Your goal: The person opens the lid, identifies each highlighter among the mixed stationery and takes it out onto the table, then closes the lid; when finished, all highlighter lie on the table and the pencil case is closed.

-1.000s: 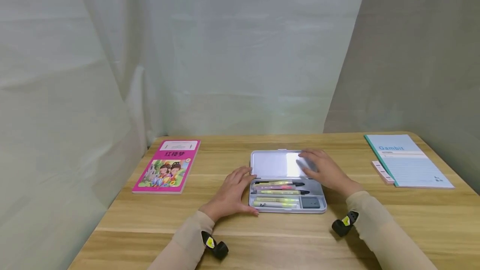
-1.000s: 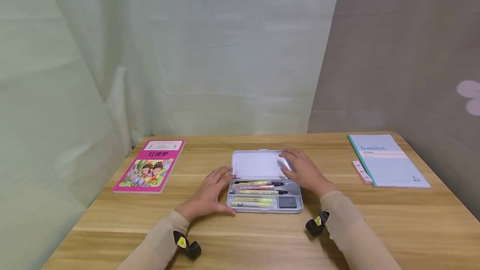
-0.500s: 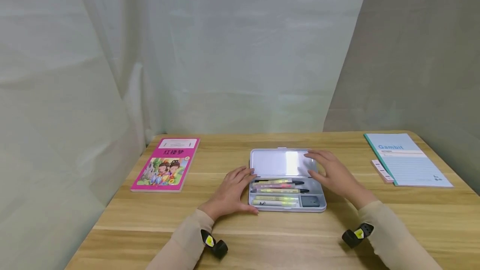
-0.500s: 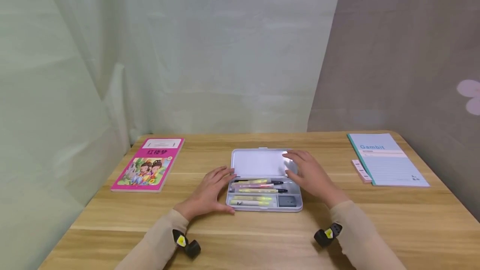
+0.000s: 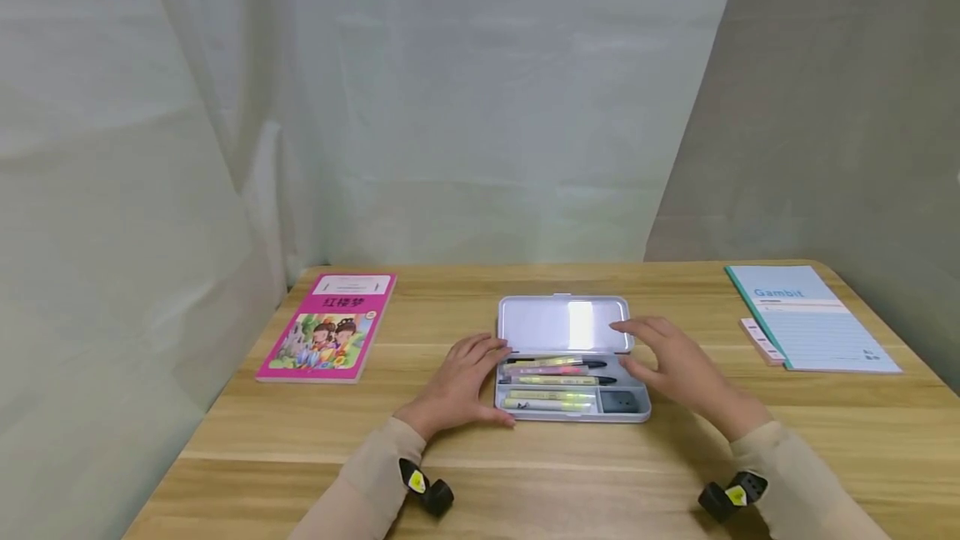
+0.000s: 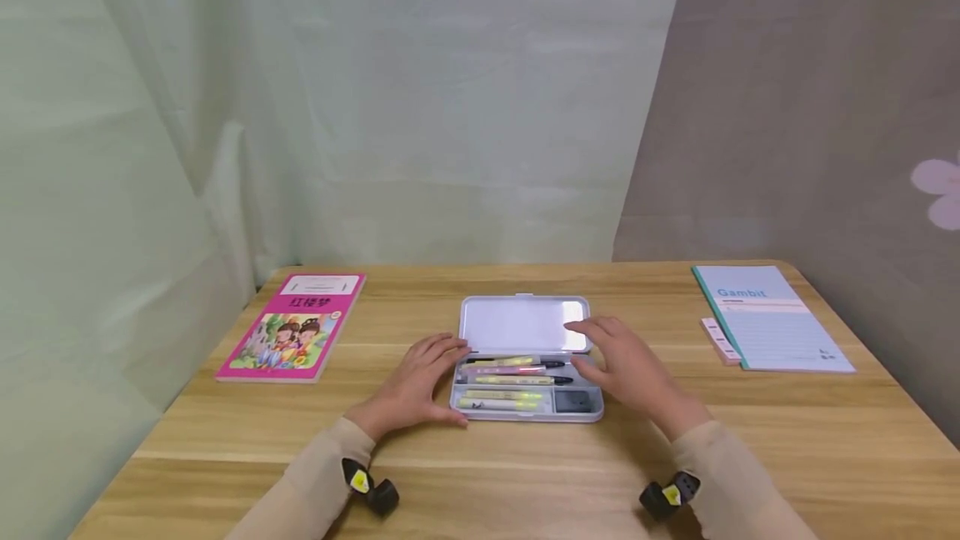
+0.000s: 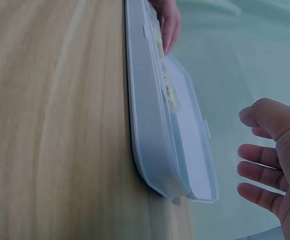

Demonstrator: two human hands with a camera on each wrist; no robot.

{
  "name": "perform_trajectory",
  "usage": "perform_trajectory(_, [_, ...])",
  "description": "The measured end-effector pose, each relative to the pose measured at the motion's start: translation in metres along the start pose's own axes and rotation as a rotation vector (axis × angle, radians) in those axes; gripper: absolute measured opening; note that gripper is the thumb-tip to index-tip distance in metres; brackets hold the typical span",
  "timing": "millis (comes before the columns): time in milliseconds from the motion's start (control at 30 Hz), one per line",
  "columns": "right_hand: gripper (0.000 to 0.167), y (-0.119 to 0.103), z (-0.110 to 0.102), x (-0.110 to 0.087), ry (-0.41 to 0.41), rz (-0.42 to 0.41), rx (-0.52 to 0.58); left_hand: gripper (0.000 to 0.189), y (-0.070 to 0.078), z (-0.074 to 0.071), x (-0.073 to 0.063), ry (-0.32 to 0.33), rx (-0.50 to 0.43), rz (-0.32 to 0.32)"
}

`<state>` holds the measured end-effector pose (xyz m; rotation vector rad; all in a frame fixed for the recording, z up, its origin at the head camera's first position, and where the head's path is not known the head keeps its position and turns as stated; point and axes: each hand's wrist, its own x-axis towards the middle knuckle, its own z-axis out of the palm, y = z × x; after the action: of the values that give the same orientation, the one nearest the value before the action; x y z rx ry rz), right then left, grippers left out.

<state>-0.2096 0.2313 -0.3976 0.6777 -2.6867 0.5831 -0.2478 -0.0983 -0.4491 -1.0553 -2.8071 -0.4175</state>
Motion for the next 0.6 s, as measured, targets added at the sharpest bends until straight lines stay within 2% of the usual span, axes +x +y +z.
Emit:
perform_trajectory(233, [0.036,-0.005,0.000,-0.003,-0.050,-0.038,-0.028,0.101,-0.001,0.000,0.000,0.015,-0.004,0.005])
perform_trajectory(467, [0.031,-0.011,0.004,-0.003,-0.147,0.001,-0.037,0.100,-0.001,0.000,0.000,0.014,-0.019,0.011])
perform_trajectory(600, [0.029,-0.013,0.007,-0.002,-0.180,-0.005,-0.035,0.100,-0.001,0.001,-0.001,0.018,-0.020,0.014])
